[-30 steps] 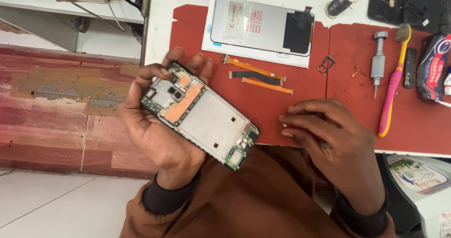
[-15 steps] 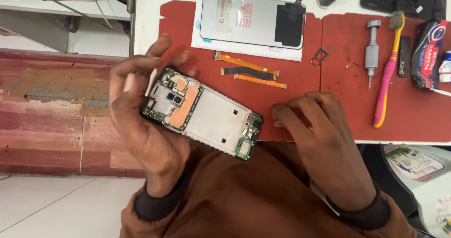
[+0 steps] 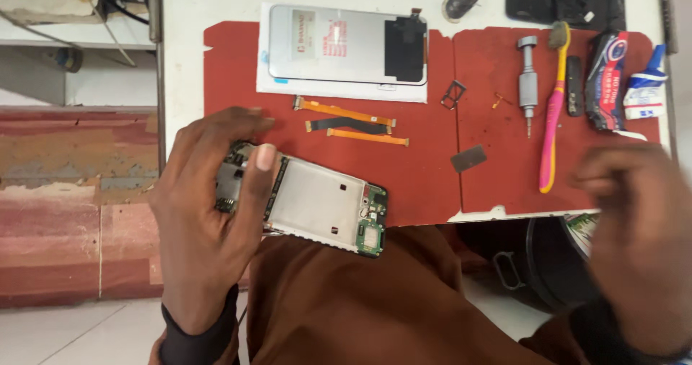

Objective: The person cleans the internal frame of a disassembled smartphone with a toothbrush, then uses a screwdriver to secure the camera module and other internal components. They handle the motherboard and a new screen assembly, aligning parts and preparing for reassembly.

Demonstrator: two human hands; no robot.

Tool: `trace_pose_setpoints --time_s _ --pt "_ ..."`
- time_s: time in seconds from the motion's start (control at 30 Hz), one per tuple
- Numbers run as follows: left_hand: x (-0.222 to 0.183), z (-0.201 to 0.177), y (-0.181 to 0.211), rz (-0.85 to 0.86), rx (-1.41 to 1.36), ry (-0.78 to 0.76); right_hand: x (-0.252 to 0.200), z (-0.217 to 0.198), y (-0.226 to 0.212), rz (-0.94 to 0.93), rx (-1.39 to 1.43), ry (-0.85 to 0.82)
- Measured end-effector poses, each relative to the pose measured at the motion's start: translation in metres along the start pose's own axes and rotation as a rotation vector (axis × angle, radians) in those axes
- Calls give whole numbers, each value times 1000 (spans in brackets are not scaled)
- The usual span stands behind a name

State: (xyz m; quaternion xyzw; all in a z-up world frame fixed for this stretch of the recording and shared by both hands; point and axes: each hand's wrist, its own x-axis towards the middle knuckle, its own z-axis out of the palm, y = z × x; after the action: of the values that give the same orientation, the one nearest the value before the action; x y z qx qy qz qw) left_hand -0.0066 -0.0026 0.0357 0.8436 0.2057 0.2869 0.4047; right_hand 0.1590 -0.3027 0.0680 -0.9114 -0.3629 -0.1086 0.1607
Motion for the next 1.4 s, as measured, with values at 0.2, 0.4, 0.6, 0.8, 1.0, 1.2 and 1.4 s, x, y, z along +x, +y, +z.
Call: trace_pose_setpoints --time_s 0.2,0.4,0.6,0.8,1.0,1.2,1.4 --pt "-7 9 2 44 103 -5 -39 -5 56 385 -152 -3" --pt "-12 23 0 62 125 -19 -37 8 55 436 -84 -21" --pt "-17 26 -13 238 201 -81 40 -2 -2 -148 38 -55" --pt "-24 32 -14 329 432 -74 131 39 -35 -656 5 -199" --pt "-22 35 -12 333 492 -43 156 76 -41 -757 -129 -200" --pt "-21 31 -11 301 351 -21 168 73 -41 -865 -204 -253" --pt "-20 29 -10 305 221 102 172 65 -49 -1058 -409 -121"
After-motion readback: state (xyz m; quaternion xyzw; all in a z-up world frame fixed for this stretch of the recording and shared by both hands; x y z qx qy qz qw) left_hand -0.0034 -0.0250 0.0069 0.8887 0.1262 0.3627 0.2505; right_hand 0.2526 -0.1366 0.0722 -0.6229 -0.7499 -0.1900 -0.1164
